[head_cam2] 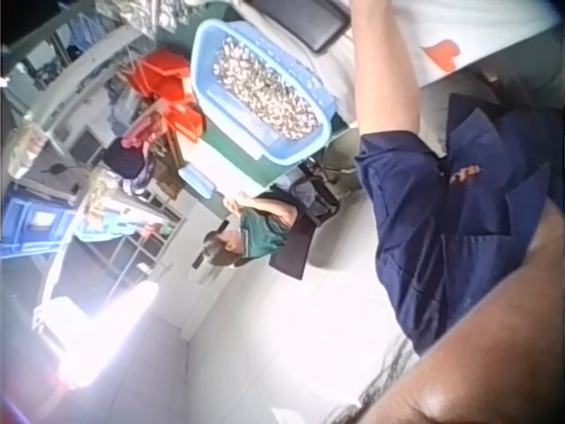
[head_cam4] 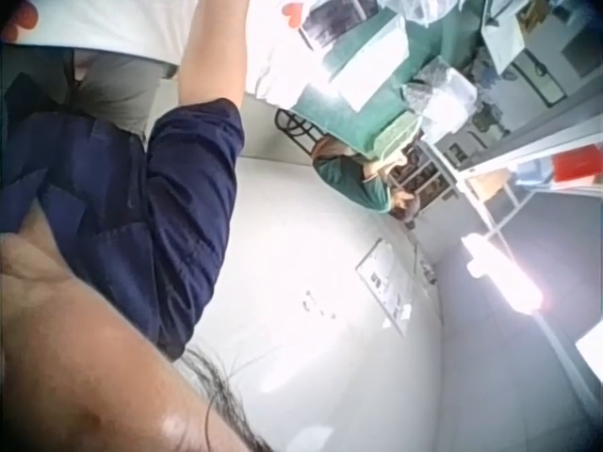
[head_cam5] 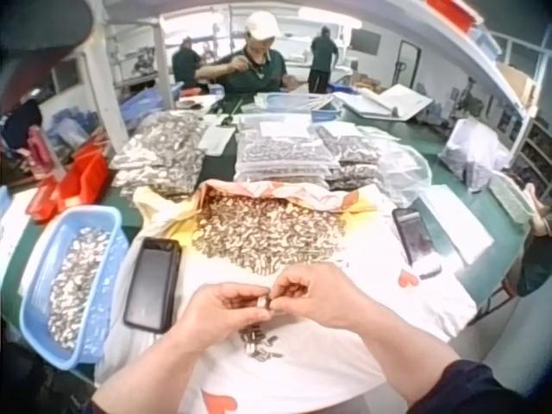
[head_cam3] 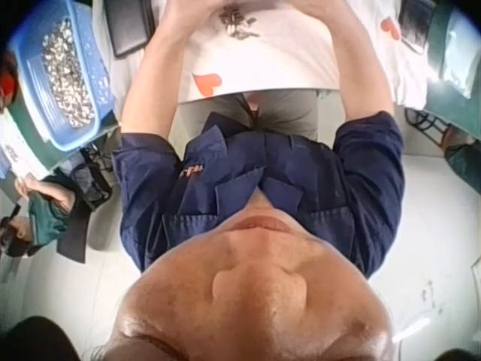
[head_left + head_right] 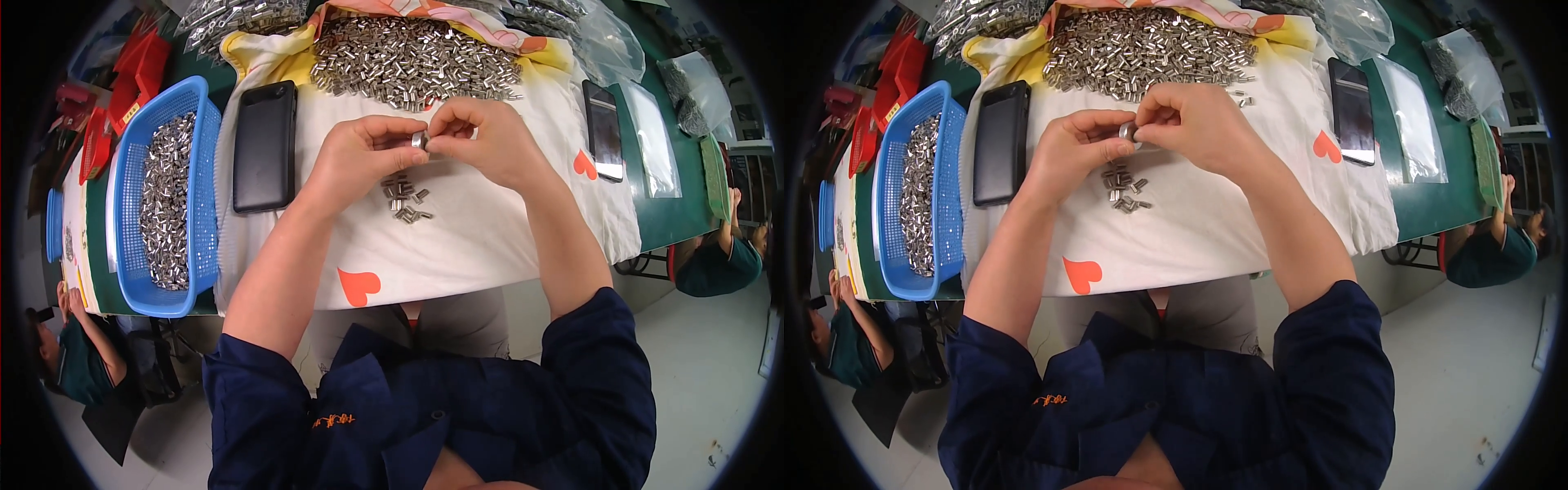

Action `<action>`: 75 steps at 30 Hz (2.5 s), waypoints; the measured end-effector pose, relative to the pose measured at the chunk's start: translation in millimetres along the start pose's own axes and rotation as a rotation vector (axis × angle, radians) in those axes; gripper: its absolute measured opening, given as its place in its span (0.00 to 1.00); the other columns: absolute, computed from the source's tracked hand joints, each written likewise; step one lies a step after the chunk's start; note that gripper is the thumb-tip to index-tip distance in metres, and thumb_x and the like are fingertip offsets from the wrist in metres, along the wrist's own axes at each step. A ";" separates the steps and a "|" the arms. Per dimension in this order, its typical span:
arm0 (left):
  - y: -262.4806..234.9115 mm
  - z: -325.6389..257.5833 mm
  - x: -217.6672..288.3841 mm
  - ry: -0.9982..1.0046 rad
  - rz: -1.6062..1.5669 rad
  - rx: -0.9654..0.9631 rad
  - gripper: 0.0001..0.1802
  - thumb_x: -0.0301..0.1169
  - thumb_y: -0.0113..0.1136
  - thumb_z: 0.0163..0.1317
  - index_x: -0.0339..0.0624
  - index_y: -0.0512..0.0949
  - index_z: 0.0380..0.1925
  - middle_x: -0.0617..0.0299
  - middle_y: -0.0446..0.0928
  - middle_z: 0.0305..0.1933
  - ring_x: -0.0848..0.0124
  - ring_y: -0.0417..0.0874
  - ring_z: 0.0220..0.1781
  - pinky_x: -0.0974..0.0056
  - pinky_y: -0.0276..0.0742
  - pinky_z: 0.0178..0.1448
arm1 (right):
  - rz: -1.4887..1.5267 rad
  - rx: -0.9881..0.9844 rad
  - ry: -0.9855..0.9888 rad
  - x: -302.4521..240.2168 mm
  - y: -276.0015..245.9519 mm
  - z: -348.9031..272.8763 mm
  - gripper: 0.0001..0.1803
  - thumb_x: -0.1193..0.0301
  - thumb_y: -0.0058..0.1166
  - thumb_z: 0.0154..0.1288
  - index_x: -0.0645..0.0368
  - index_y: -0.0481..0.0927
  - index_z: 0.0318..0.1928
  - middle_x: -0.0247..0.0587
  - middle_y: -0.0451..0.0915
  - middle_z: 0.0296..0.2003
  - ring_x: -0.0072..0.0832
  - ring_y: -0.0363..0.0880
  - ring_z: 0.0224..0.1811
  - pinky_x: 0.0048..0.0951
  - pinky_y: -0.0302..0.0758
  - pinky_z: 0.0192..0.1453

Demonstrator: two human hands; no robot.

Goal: Assembling small metal pins and components into a circular metal base component at a factory workbench.

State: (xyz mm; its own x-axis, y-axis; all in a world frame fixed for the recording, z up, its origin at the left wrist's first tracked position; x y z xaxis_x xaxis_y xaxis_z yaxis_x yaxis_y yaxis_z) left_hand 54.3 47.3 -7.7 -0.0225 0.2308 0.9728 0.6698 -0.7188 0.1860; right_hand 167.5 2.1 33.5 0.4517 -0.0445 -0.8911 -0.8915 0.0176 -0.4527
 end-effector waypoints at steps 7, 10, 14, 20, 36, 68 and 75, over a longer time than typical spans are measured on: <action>11.6 -3.3 -7.1 -0.082 0.102 -0.110 0.16 0.21 0.62 0.48 0.35 0.76 0.39 0.66 0.76 0.31 0.82 0.75 0.34 0.77 0.72 0.39 | -0.360 0.293 0.035 16.1 -38.6 7.5 0.05 0.73 0.54 0.50 0.61 0.77 0.29 0.36 0.76 0.24 0.25 0.72 0.25 0.25 0.69 0.32; 10.6 -1.3 -7.0 -0.058 0.089 -0.087 0.16 0.21 0.62 0.48 0.34 0.76 0.40 0.66 0.77 0.31 0.82 0.75 0.35 0.77 0.72 0.39 | -0.659 0.337 -0.043 23.5 -27.2 11.8 0.06 0.72 0.53 0.50 0.61 0.77 0.27 0.41 0.77 0.26 0.34 0.74 0.27 0.31 0.70 0.32; 6.0 1.6 -3.8 -0.037 0.071 -0.052 0.16 0.21 0.61 0.48 0.34 0.76 0.40 0.66 0.77 0.31 0.81 0.76 0.35 0.76 0.72 0.40 | -0.791 0.293 -0.147 13.6 -16.3 10.1 0.06 0.71 0.52 0.53 0.60 0.78 0.29 0.39 0.77 0.26 0.30 0.73 0.27 0.27 0.69 0.33; -6.1 4.7 -5.2 -0.002 -0.158 0.034 0.17 0.21 0.60 0.49 0.34 0.73 0.42 0.62 0.77 0.35 0.77 0.77 0.37 0.74 0.73 0.43 | -0.048 0.080 -0.044 -2.6 -6.8 2.3 0.05 0.76 0.53 0.51 0.60 0.78 0.31 0.35 0.77 0.27 0.22 0.74 0.29 0.22 0.69 0.36; -3.7 3.1 -1.2 0.041 -0.035 0.045 0.15 0.20 0.60 0.50 0.29 0.74 0.40 0.58 0.78 0.35 0.75 0.78 0.36 0.74 0.74 0.41 | -0.235 0.158 -0.252 -20.2 -3.7 -5.7 0.05 0.75 0.53 0.50 0.61 0.78 0.30 0.39 0.78 0.25 0.29 0.76 0.26 0.25 0.72 0.31; -4.4 3.8 -3.1 0.009 -0.097 0.039 0.17 0.22 0.61 0.50 0.34 0.74 0.42 0.62 0.78 0.35 0.78 0.77 0.35 0.75 0.73 0.40 | -0.215 0.133 -0.252 -17.6 0.0 -3.9 0.04 0.79 0.53 0.47 0.63 0.75 0.27 0.35 0.76 0.26 0.23 0.74 0.29 0.22 0.71 0.35; -5.1 3.5 -0.8 0.037 -0.009 0.055 0.16 0.21 0.60 0.50 0.31 0.74 0.42 0.59 0.78 0.35 0.77 0.78 0.36 0.75 0.74 0.40 | -0.122 0.158 -0.191 -12.2 -1.2 -3.7 0.05 0.77 0.55 0.48 0.62 0.76 0.29 0.35 0.76 0.25 0.23 0.73 0.28 0.22 0.70 0.34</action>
State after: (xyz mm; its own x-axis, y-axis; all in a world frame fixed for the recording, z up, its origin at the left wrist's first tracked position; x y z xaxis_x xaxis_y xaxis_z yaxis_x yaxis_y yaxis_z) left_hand 53.5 53.1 -9.9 -0.0560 0.2119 0.9757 0.7091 -0.6795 0.1883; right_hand 162.9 -1.1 45.0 0.5670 0.1328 -0.8129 -0.8204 0.1796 -0.5429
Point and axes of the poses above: each hand's wrist, its own z-axis towards the middle knuckle, its own y-axis out of the palm, x = y × z, the point moved 8 cm from there along z, towards the middle knuckle
